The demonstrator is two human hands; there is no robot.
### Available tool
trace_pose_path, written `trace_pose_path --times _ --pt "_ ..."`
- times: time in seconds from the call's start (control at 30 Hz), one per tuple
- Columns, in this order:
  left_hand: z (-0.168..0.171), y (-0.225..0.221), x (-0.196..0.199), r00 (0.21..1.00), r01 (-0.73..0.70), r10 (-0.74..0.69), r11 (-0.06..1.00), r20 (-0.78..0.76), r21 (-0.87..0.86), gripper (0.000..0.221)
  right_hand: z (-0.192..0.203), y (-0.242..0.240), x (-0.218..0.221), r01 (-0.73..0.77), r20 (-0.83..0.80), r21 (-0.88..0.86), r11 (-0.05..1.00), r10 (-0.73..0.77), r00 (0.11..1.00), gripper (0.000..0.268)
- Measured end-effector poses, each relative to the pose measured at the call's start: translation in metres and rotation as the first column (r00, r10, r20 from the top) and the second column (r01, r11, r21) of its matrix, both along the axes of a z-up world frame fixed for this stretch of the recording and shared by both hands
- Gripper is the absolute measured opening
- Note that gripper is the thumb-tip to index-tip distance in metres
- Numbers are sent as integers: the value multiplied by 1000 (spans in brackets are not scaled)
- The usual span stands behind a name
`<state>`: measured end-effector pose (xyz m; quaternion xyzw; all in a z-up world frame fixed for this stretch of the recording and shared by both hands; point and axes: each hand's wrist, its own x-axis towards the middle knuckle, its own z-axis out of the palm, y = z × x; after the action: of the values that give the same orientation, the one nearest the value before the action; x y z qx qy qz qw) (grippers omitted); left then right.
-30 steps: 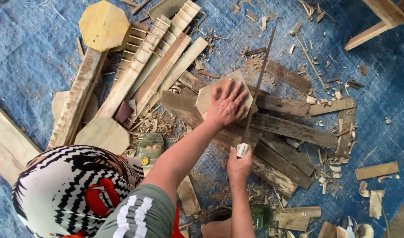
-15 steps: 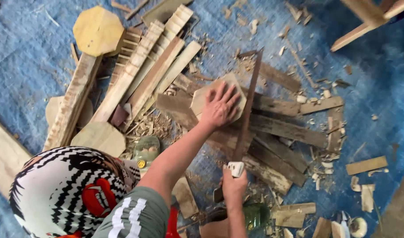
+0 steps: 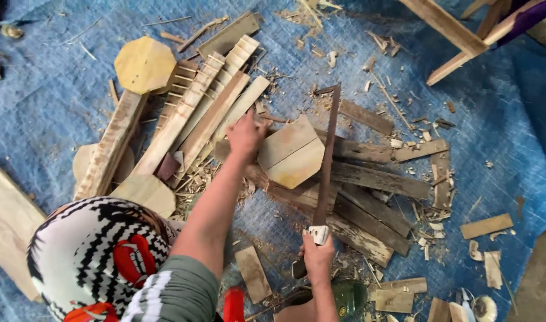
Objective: A person uses a hand saw to cut wood and then uses a metal tool to shape or pry wood pieces while working on the floor.
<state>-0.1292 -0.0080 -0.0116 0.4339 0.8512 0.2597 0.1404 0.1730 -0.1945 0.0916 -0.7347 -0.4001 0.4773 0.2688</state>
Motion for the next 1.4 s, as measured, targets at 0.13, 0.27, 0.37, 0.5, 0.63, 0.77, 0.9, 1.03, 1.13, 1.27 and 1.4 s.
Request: trace_pose_path --times 0.13,0.27,0.37,0.5,0.63,0.77,0.9,1.03,1.13,1.27,1.4 --pt "39 -11 -31 709 264 -182 964 682 -18 53 5 -2 -1 28 -34 23 999 -28 999 18" --pt "44 4 -46 480 354 -259 931 838 85 21 24 -6 -9 -10 31 3 1000 10 999 22" --pt "124 -19 -52 429 261 98 938 898 -227 22 32 -11 -8 3 33 2 1000 -3 999 20" --pt "77 1 -86 618 479 -68 822 783 -308 30 41 -7 -14 -76 109 25 997 73 991 24" --pt "50 16 -93 727 523 -235 799 645 -298 31 28 14 -13 -114 124 80 990 103 987 26" --pt "63 10 -55 943 218 -112 919 315 -328 58 35 23 -21 -27 16 146 989 25 1000 19" --pt "84 -41 -12 927 -231 189 968 325 96 42 23 15 -18 -49 111 158 986 32 993 17" --pt "83 -64 13 930 -201 219 975 295 -90 47 29 7 -17 -77 157 61 995 67 985 29" --pt "80 -48 12 972 1 69 954 224 -300 68 1 2 -6 -76 106 149 986 61 993 21" --pt "72 -49 27 975 71 2 945 222 -318 49 -5 4 -6 -100 153 76 992 87 984 32" --pt "53 -51 39 945 -75 15 983 326 170 37 -2 1 1 -59 92 140 988 47 995 32"
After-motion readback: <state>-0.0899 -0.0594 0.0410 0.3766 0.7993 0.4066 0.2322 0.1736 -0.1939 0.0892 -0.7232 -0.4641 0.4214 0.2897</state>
